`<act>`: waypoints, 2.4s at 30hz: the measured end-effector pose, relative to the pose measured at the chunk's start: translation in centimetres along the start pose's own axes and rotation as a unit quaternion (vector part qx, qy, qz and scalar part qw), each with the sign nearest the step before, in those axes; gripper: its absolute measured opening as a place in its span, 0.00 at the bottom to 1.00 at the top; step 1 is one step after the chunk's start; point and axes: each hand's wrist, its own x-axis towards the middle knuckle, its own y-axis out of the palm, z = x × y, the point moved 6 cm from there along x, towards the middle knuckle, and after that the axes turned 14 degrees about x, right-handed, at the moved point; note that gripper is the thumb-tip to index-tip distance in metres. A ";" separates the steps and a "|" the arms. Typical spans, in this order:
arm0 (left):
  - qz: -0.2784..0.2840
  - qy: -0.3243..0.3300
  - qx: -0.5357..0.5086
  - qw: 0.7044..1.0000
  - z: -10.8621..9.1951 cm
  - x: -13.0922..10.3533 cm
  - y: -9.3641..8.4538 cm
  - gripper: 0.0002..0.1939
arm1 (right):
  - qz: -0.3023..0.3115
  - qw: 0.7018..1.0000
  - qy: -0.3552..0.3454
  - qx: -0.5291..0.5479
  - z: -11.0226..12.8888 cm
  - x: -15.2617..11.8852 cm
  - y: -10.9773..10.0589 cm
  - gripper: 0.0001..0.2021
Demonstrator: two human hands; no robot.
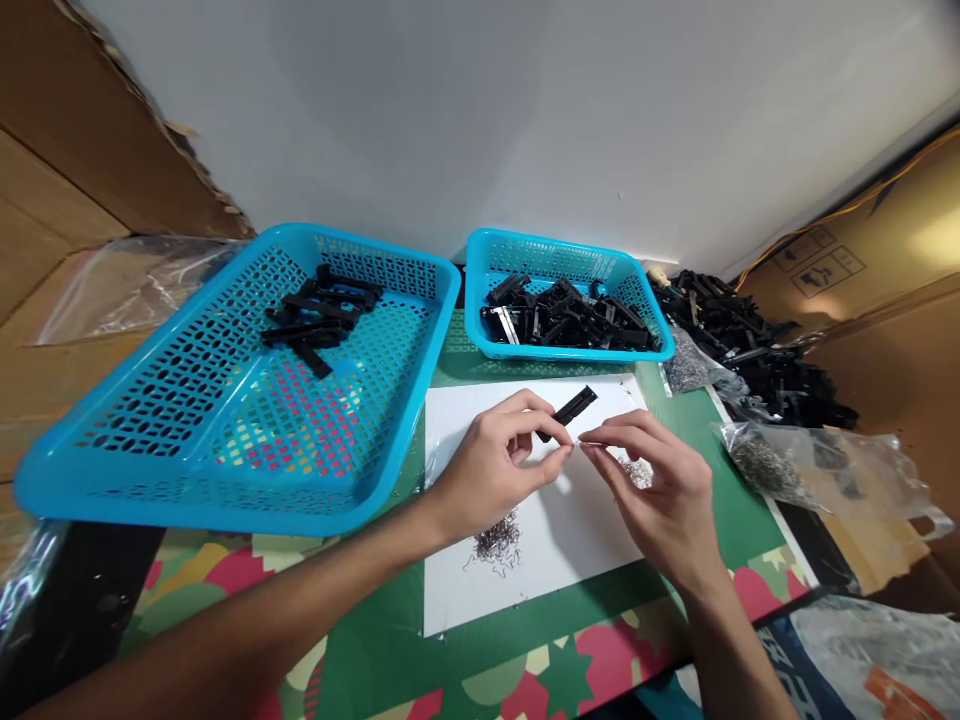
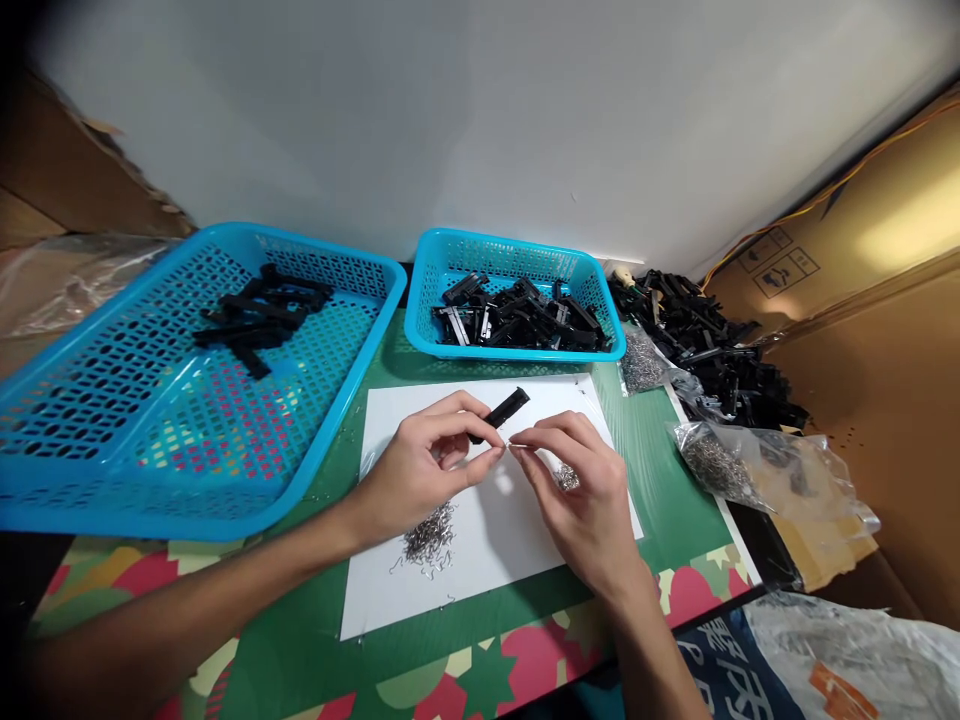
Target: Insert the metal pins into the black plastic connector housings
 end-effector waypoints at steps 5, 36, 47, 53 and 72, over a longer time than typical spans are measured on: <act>0.053 0.006 0.047 0.997 0.0 0.0 0.3 0.04 | 0.046 0.999 0.028 0.002 -0.1 -0.1 -0.1 0.05; 0.083 0.080 0.151 0.982 0.0 -0.2 1.3 0.13 | -0.068 0.979 0.188 0.048 -5.3 -0.7 -1.9 0.08; 0.090 0.060 0.139 0.984 -0.2 0.0 1.2 0.10 | -0.043 0.987 0.154 -0.003 -5.3 -0.5 -1.0 0.06; 0.099 0.069 0.146 0.982 0.0 -0.1 1.3 0.10 | -0.027 0.992 0.124 -0.024 -5.0 -0.4 -0.6 0.07; 0.092 0.057 0.149 0.983 0.3 -0.2 1.4 0.12 | 0.012 0.995 0.062 -0.080 -3.4 -0.1 -3.8 0.12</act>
